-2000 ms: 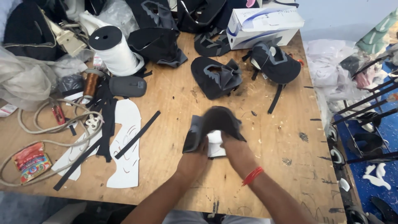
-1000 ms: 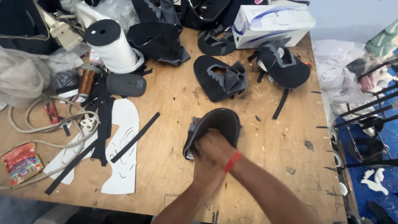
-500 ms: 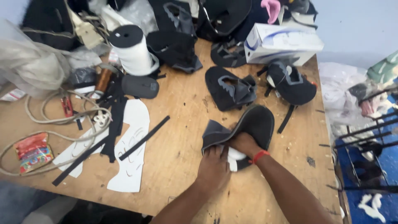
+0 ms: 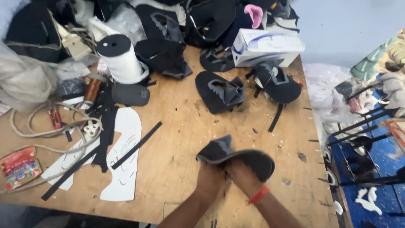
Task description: The person works a black foam shoe upper on a wooden workbench, repeatedly flexing and pressing the toe area and pulling the material to turn and shape the upper. Around the middle they use a small file to work the edge, then resume flexing and pressing the upper by hand.
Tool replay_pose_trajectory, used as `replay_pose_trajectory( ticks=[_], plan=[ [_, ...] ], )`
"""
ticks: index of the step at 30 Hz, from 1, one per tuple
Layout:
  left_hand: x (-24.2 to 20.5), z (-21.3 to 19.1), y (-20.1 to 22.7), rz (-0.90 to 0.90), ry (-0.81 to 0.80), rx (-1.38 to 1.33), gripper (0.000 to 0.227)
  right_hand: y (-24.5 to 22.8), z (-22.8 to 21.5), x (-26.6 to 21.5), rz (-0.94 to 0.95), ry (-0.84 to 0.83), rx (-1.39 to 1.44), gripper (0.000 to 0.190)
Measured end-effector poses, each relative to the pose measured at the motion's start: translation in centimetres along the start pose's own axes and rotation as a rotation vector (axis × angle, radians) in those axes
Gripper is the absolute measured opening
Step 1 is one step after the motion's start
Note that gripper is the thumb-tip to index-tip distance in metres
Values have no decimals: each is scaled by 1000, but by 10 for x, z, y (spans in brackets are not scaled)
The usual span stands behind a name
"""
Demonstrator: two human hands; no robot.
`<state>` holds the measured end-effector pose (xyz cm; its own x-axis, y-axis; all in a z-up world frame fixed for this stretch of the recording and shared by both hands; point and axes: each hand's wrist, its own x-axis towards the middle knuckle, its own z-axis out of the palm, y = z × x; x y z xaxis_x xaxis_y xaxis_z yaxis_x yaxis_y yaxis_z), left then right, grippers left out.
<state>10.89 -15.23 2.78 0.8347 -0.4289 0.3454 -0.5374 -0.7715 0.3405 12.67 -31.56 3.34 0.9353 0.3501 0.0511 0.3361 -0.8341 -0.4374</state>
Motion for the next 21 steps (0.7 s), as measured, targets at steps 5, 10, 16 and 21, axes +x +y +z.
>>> replay_pose_trajectory(
  ticks=[5,10,16,21],
  plan=[
    [0,-19,11,27,105,-37,52,-66,-34,-15,197,62,102,40],
    [1,-34,-4,60,68,-411,45,-22,28,-9,-142,463,-170,43],
    [-18,-33,-32,309,-99,-270,52,-34,-12,-5,68,55,273,28],
    [-5,-61,-10,204,-130,-110,48,-42,-27,-1,171,-54,172,22]
  ],
)
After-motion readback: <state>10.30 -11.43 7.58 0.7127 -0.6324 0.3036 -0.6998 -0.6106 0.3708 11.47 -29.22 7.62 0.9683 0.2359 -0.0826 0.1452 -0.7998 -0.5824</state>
